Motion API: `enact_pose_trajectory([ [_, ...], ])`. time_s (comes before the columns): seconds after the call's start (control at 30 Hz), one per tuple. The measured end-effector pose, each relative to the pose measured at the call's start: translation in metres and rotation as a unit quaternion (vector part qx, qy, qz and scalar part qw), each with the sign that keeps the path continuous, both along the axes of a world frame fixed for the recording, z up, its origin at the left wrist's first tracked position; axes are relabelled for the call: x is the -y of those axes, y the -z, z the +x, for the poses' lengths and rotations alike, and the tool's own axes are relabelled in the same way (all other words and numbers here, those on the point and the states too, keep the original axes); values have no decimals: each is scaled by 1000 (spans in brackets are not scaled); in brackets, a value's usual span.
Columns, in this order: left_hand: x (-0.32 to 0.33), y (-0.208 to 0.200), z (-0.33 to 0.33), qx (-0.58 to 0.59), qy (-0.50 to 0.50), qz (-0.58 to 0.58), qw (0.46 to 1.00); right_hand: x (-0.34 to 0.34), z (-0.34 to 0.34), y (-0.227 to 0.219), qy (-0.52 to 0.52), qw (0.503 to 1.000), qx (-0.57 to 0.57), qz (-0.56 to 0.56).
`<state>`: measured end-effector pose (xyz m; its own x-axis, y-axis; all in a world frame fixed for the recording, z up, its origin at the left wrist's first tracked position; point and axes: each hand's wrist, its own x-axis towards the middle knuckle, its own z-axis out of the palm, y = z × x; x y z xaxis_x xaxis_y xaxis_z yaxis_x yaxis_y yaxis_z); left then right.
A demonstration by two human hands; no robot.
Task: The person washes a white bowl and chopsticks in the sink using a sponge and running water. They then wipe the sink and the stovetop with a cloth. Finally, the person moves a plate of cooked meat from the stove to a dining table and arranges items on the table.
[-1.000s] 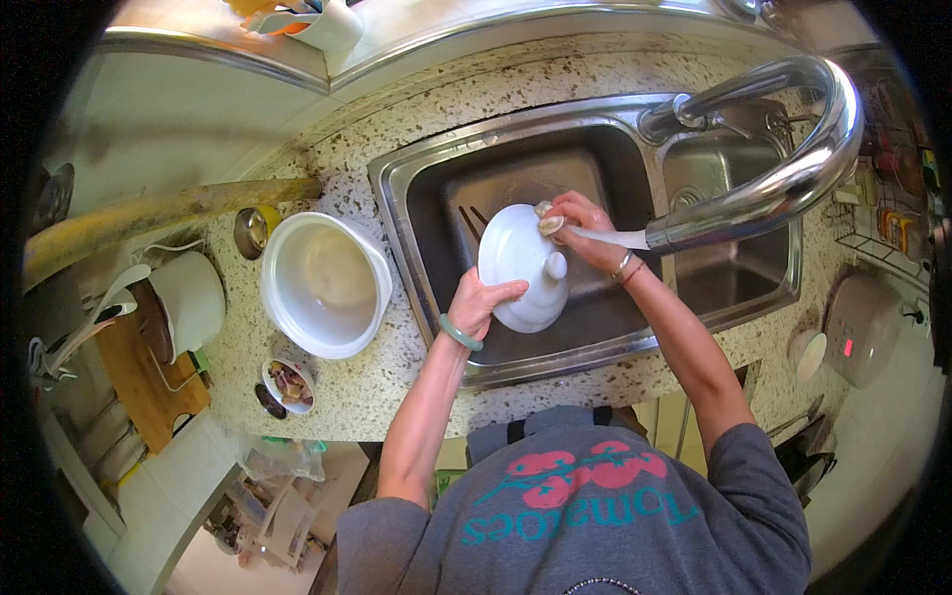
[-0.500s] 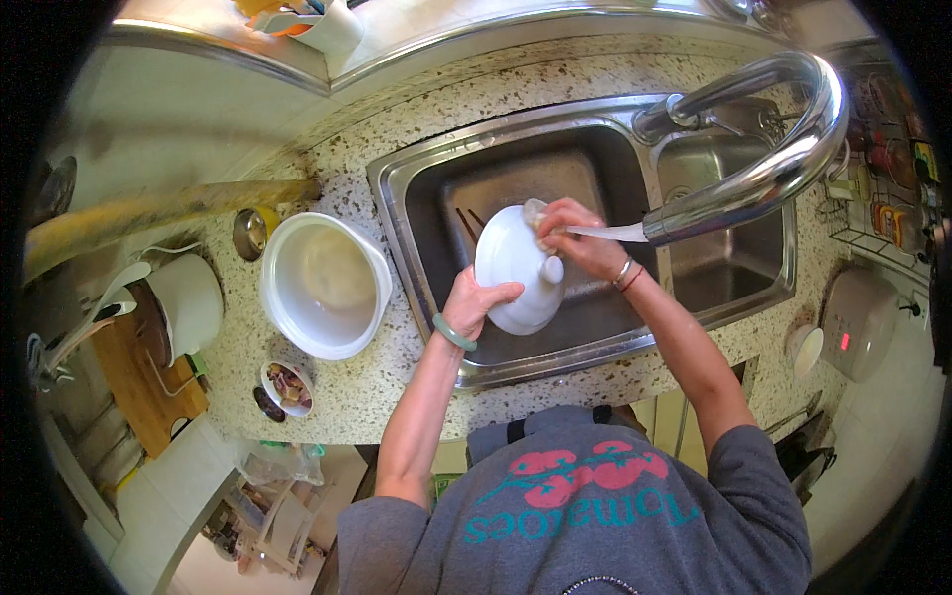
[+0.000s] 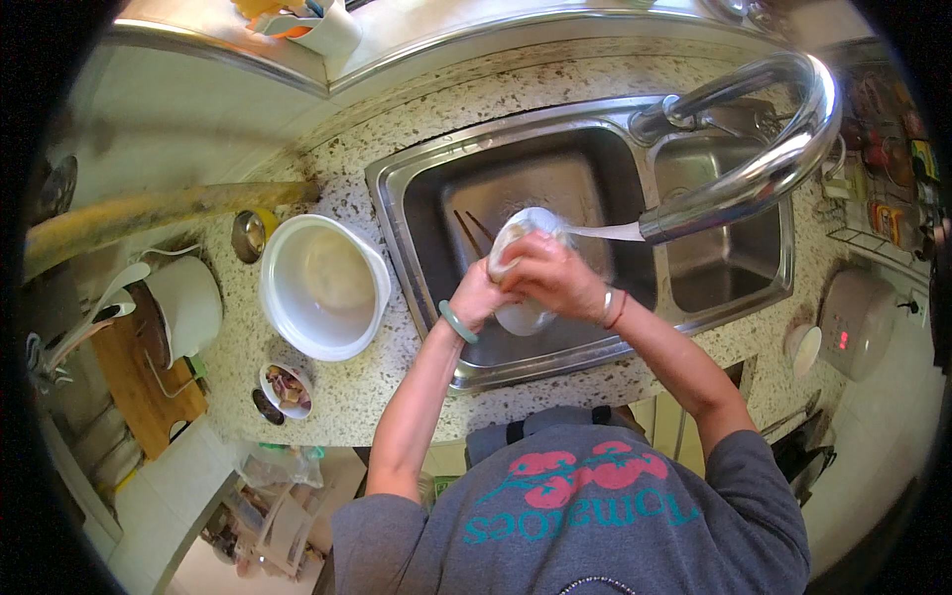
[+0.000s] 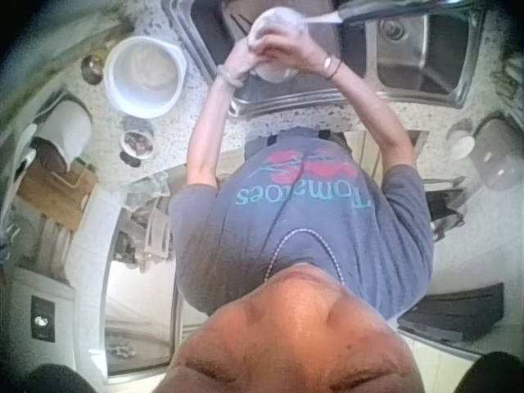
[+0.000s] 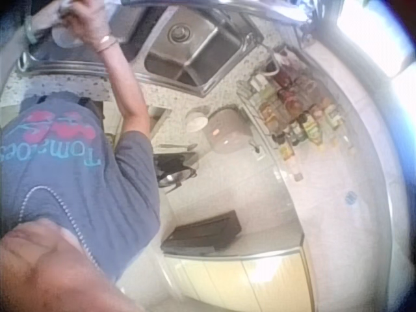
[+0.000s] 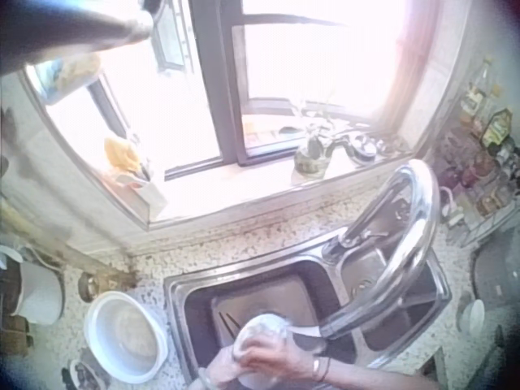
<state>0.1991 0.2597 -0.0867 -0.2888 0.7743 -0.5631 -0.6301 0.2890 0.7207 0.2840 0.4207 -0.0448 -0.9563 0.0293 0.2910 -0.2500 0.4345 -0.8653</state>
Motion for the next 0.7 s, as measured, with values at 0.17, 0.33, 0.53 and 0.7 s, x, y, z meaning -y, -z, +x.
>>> enact_pose_trajectory([
  [0.17,-7,-13,3,-44,-2,-29,999,7,-14,1,50,999,14,11],
  [0.33,-7,-32,5,37,-84,-2,996,-16,-26,27,174,982,52,-55],
  [0.53,0,-27,17,100,-190,21,977,-19,25,59,294,927,134,-190],
  [0.7,-24,-21,37,197,-358,76,910,30,57,38,388,918,76,-33],
])
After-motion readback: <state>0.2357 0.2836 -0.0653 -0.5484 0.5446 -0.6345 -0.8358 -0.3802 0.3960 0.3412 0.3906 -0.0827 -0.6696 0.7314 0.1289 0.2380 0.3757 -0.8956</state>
